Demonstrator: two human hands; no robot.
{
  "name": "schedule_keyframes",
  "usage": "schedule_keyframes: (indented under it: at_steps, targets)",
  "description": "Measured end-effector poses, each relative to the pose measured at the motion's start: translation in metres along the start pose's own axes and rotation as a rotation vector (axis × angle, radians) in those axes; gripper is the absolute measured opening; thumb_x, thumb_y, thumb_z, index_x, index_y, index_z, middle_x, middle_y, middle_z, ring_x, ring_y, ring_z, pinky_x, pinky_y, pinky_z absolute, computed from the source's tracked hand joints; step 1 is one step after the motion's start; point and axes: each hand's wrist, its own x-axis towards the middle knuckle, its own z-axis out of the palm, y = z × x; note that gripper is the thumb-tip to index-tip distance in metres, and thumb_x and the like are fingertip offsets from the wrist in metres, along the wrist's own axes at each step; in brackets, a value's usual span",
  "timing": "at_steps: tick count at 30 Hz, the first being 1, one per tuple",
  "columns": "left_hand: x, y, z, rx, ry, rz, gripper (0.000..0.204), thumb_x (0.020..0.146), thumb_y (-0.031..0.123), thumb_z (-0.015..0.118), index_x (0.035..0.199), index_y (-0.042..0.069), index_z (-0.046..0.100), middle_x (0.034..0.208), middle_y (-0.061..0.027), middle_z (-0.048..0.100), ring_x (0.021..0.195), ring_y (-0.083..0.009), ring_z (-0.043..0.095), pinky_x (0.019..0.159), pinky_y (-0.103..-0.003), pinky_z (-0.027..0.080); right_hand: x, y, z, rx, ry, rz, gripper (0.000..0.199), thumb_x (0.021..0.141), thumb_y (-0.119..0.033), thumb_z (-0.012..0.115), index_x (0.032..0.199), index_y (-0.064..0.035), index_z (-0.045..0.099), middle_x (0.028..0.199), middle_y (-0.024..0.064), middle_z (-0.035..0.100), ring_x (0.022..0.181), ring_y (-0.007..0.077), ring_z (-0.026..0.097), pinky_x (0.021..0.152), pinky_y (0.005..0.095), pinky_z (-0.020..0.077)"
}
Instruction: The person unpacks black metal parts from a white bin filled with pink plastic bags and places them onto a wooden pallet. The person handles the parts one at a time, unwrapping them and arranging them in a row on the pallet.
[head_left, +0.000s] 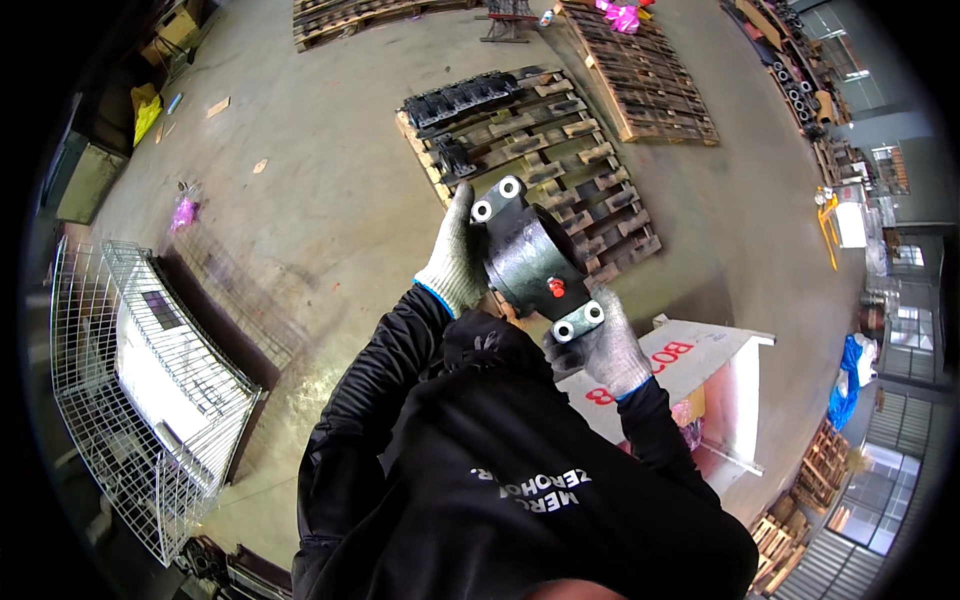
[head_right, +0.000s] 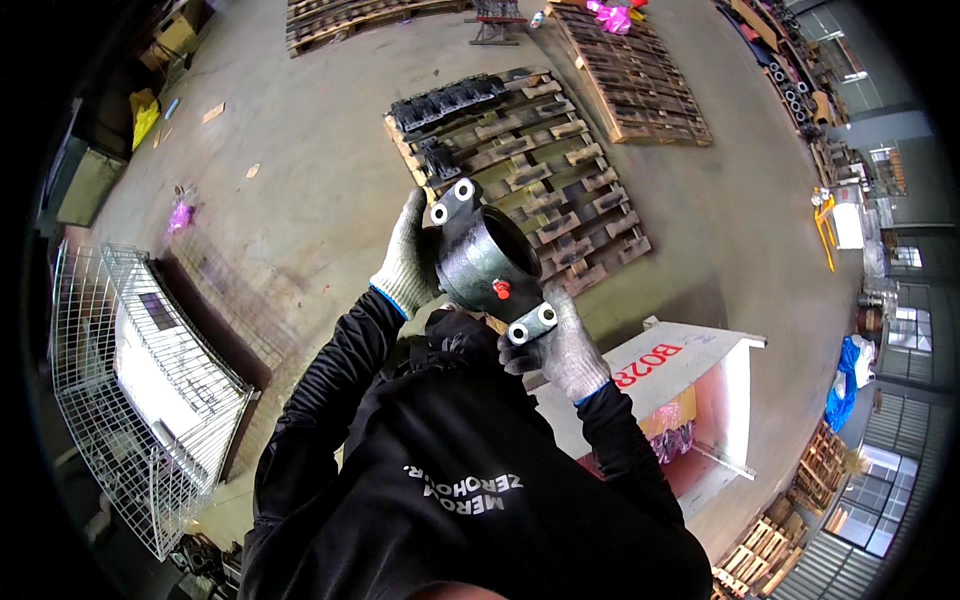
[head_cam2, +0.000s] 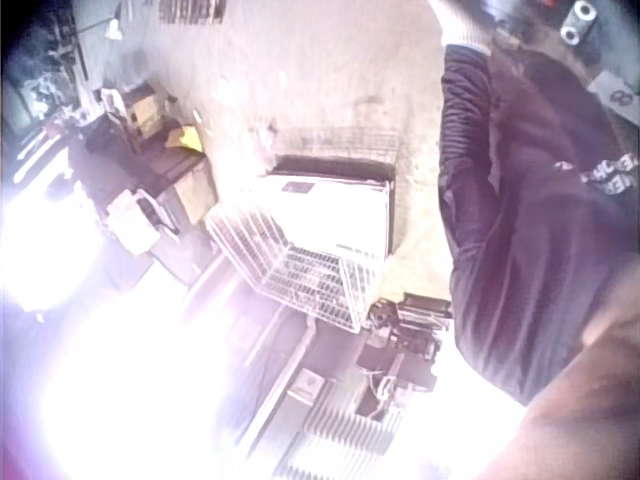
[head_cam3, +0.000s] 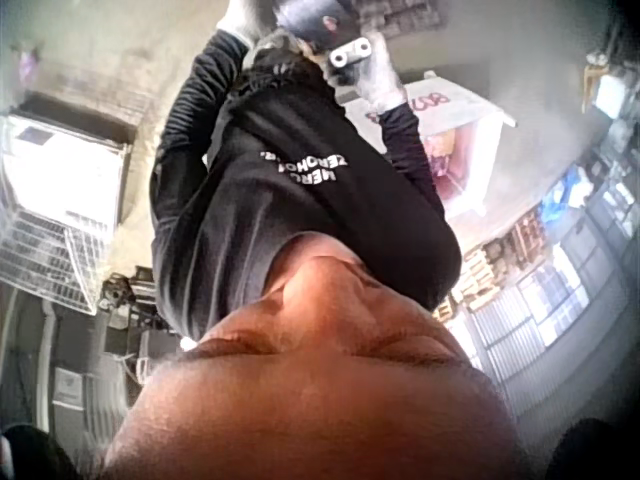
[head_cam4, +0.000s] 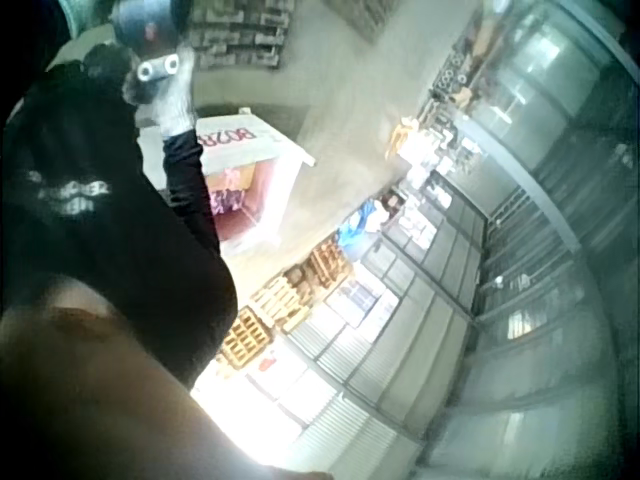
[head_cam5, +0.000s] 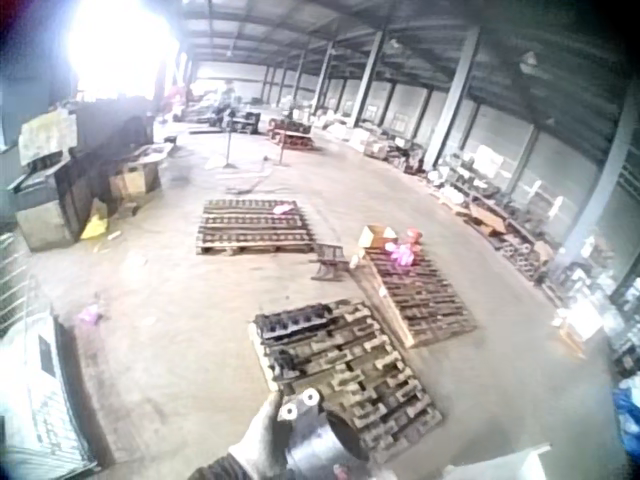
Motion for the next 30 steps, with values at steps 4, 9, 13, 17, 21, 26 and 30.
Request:
schedule_keyframes:
  at_steps: [4,9,13,17,21,26,30]
  targets:
    - [0.034,0.017,0.003,0.109,0.165,0.064,0.059,0.093,0.056,0.053,0.126,0.007,0.057,0.120,-0.0128,0.064,0.106,-0.0280,0.063,0.096,-0.043,0.050,0.032,-0.041,0.000,-0.093,-0.071,0.016,0.085,0.091,-0.074,0.028,0.105,0.0030,0.060,0.073,0.0173,0.066,0.058,0.0280,0.066,0.049,0.0367,0.0548]
    - [0.076,0.038,-0.009,0.142,0.217,0.140,0.045,0.091,0.044,0.064,0.119,0.009,0.061,0.109,-0.0094,0.067,0.095,-0.0243,0.066,0.087,-0.041,0.054,0.070,-0.075,-0.001,-0.173,-0.091,0.081,0.082,0.092,-0.073,0.027,0.111,-0.0007,0.059,0.074,0.0169,0.067,0.058,0.0278,0.065,0.050,0.0379,0.0533]
    - [0.093,0.066,0.009,0.045,0.280,0.062,0.042,0.090,0.041,0.069,0.116,0.009,0.062,0.108,-0.0092,0.068,0.095,-0.0253,0.066,0.085,-0.040,0.055,0.089,-0.104,0.003,-0.205,-0.157,0.037,0.096,0.085,-0.084,0.027,0.115,0.0019,0.058,0.080,0.0156,0.067,0.061,0.0253,0.067,0.052,0.0341,0.0568]
    - [0.129,0.103,0.017,-0.066,0.205,0.011,0.043,0.090,0.040,0.068,0.118,0.008,0.062,0.109,-0.0114,0.068,0.096,-0.0286,0.066,0.088,-0.048,0.055,0.118,-0.148,0.015,-0.099,-0.293,0.084,0.104,0.080,-0.087,0.024,0.128,0.0011,0.051,0.087,0.0177,0.067,0.068,0.0272,0.069,0.057,0.0360,0.0583]
    - [0.181,0.150,0.022,-0.044,-0.067,-0.067,0.044,0.096,0.031,0.061,0.135,0.013,0.054,0.128,-0.0098,0.061,0.115,-0.0281,0.059,0.102,-0.046,0.046,0.184,-0.170,0.023,0.243,-0.432,0.139,0.096,0.085,-0.074,0.047,0.138,0.0061,0.040,0.114,0.0279,0.062,0.098,0.0398,0.066,0.084,0.0504,0.0552]
    - [0.246,0.226,0.014,0.438,0.011,-0.200,0.052,0.094,0.027,0.063,0.140,0.008,0.047,0.132,-0.0090,0.058,0.116,-0.0219,0.058,0.103,-0.038,0.046,0.250,-0.181,0.027,0.248,-0.492,0.021,0.065,0.081,-0.021,0.070,0.136,0.0050,0.044,0.127,0.0246,0.056,0.112,0.0356,0.058,0.096,0.0454,0.0500]
    - [0.273,0.263,-0.031,0.160,0.068,-0.329,0.052,0.098,0.036,0.058,0.140,0.009,0.046,0.132,-0.0092,0.058,0.116,-0.0207,0.059,0.101,-0.038,0.047,0.276,-0.238,0.060,0.271,-0.342,0.226,0.033,0.081,-0.017,0.056,0.106,0.0037,0.061,0.116,0.0219,0.063,0.093,0.0281,0.062,0.085,0.0370,0.0516]
